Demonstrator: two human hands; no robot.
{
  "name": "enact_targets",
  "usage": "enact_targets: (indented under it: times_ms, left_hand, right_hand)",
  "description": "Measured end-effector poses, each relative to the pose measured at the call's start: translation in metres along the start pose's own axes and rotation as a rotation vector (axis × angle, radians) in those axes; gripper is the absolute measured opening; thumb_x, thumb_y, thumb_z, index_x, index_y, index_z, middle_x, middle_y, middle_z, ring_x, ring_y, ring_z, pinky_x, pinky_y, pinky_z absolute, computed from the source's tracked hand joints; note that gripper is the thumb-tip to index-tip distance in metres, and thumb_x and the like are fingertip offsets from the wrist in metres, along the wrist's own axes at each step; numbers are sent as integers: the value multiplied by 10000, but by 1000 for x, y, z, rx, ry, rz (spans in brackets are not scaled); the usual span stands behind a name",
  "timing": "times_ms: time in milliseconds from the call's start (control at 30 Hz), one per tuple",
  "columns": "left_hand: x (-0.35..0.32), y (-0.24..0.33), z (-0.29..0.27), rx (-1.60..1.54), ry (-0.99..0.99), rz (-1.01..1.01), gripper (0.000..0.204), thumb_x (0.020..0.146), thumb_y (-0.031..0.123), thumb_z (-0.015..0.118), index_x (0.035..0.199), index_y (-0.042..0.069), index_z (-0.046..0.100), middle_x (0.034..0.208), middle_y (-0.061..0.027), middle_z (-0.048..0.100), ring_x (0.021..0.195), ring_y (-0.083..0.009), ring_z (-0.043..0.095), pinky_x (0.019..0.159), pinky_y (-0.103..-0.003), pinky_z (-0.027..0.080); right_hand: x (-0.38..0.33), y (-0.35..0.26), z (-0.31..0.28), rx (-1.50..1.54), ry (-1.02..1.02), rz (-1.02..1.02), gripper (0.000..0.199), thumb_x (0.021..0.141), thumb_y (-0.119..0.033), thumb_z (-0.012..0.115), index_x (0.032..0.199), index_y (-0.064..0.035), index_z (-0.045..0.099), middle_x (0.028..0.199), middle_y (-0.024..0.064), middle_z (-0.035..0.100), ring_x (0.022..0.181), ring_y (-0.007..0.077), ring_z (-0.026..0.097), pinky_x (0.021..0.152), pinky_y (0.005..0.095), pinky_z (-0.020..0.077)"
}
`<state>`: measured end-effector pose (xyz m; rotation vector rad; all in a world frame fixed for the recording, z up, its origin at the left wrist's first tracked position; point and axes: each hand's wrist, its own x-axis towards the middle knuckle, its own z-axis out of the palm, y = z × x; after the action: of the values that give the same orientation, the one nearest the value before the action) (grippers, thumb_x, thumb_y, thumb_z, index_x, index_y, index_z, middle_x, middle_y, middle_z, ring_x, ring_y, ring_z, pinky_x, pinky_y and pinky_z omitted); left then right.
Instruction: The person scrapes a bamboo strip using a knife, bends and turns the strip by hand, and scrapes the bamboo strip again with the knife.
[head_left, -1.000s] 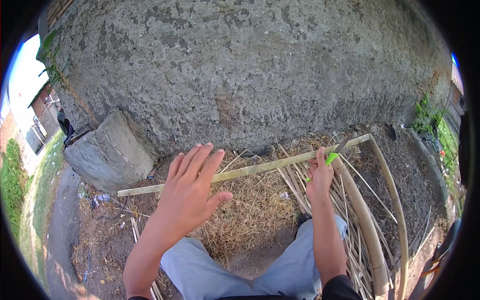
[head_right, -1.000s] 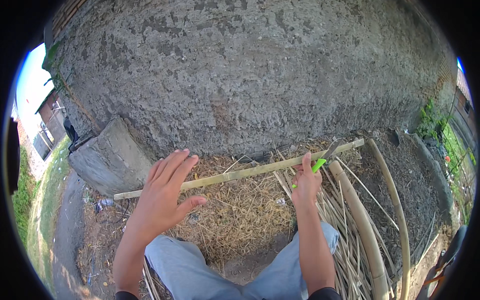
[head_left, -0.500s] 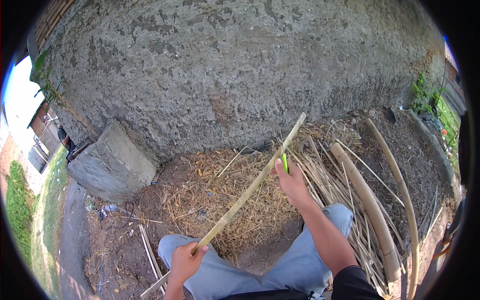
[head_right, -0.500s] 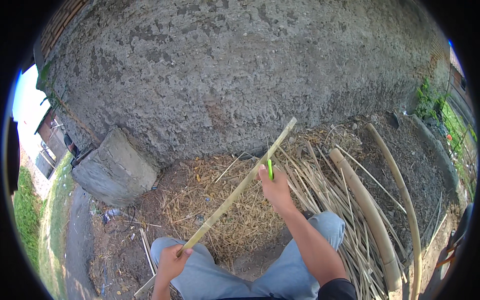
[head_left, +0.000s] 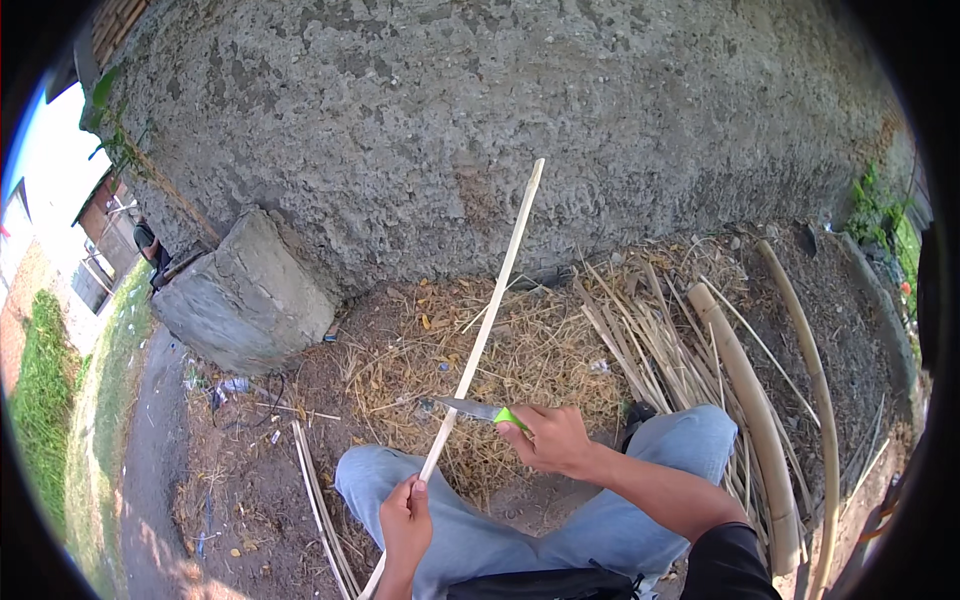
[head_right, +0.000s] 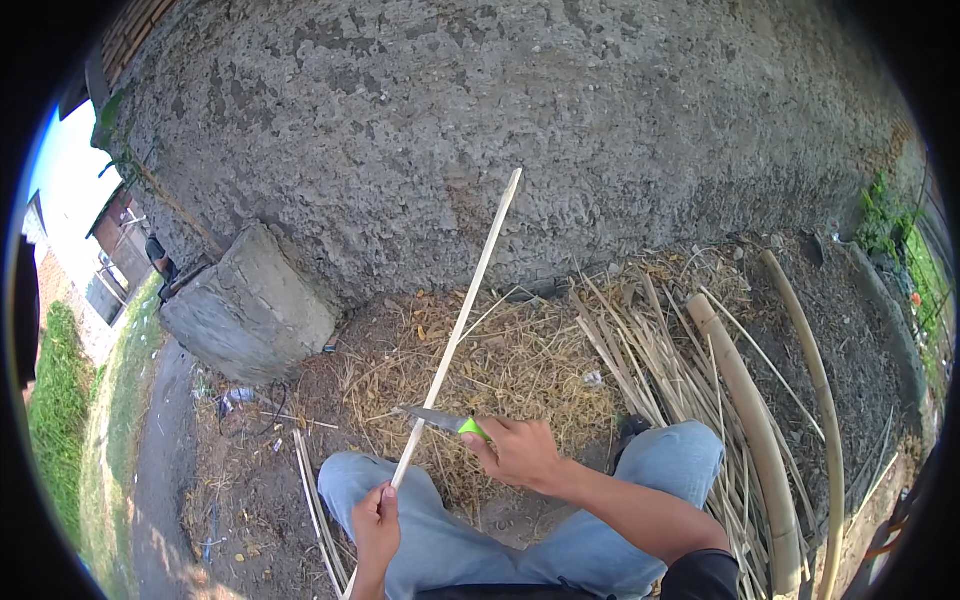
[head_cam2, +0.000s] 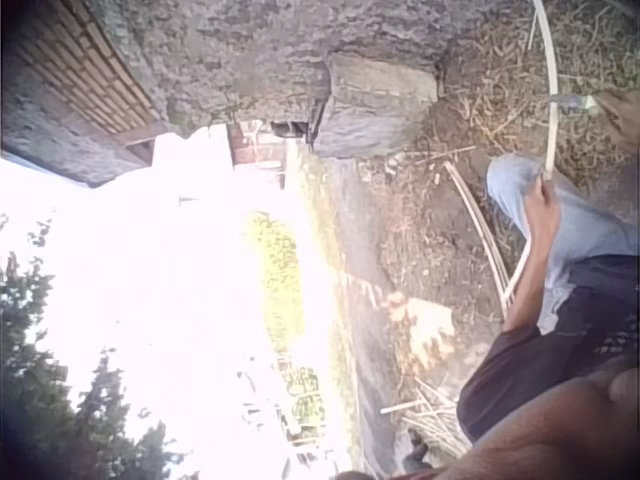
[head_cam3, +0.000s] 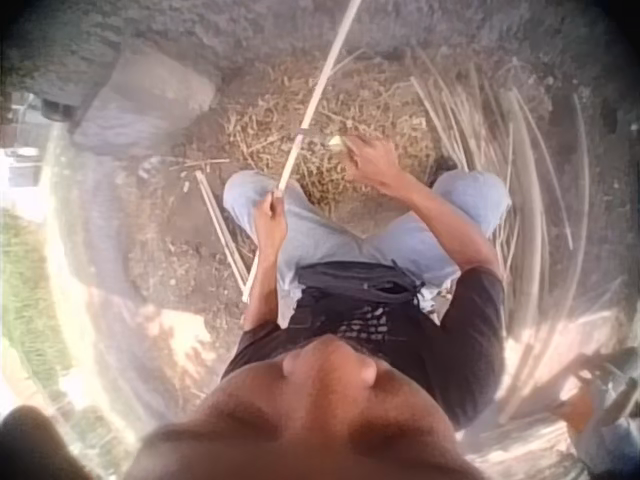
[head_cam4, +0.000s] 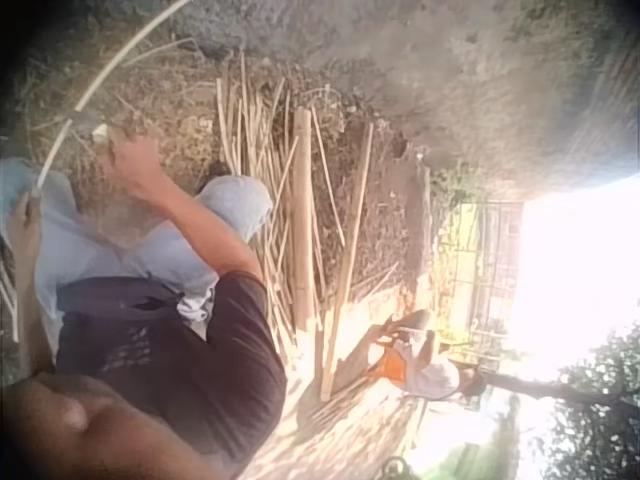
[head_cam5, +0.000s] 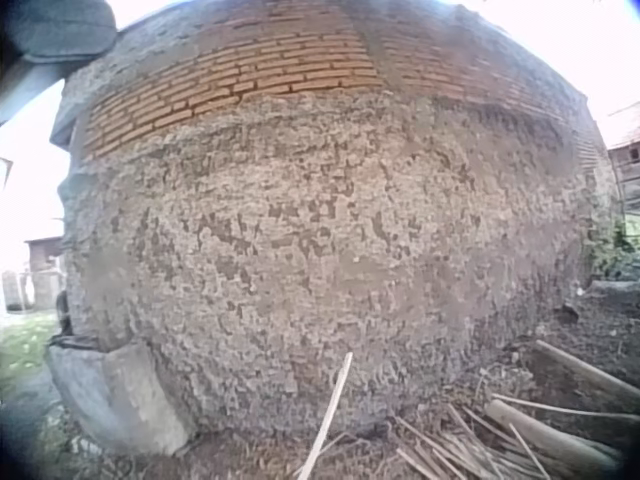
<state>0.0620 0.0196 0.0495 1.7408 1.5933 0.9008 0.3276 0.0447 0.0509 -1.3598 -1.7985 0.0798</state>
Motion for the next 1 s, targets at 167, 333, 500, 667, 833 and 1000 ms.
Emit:
enact_targets:
  times_ms: [167, 333, 500, 667, 833, 1000]
  left_hand:
    - [-3, 4, -1, -265, -118, -146, 276, 985, 214, 576, 1006, -40, 680, 628, 8, 541, 518, -38, 437, 477, -242, 343]
    - [-8, -7, 1, -348, -272, -167, 329, 1006, 245, 545, 914, -34, 693, 568, 31, 510, 496, -33, 418, 443, -221, 305]
    - [-12, 5, 1, -425, -324, -278, 415, 1025, 295, 501, 851, -38, 677, 531, 42, 451, 463, -24, 359, 425, -215, 260]
    - [-9, 10, 0, -592, -350, -469, 430, 1027, 303, 493, 794, -27, 643, 509, 58, 391, 424, -13, 288, 400, -210, 205]
    - [-7, 19, -1, -625, -378, -528, 411, 1021, 287, 495, 757, -6, 613, 501, 54, 384, 398, -15, 283, 370, -211, 180]
    - [-8, 24, -6, -623, -399, -598, 397, 1014, 278, 499, 747, 2, 601, 496, 49, 383, 393, -20, 284, 364, -220, 179]
  right_hand:
    - [-1, 6, 4, 11, -15, -40, 279, 905, -333, 645, 895, -56, 671, 626, 74, 640, 418, 230, 571, 359, 361, 402]
    - [-2, -2, 1, 44, -7, -161, 273, 875, -329, 684, 902, -57, 682, 587, 44, 609, 401, 203, 547, 352, 345, 380]
    - [-3, -6, -8, 41, -5, -210, 256, 861, -313, 700, 918, -63, 698, 578, 34, 605, 387, 194, 536, 343, 338, 374]
    - [3, 1, -12, 52, 87, -121, 239, 853, -285, 706, 920, -55, 704, 576, 42, 607, 381, 191, 532, 344, 335, 373]
    - [2, -7, -19, -16, 34, -141, 226, 860, -293, 697, 910, -74, 713, 581, 54, 630, 401, 199, 568, 343, 345, 389]
    - [16, 18, -20, -63, 80, 113, 255, 879, -327, 676, 850, -78, 722, 513, 62, 595, 371, 209, 548, 334, 354, 375]
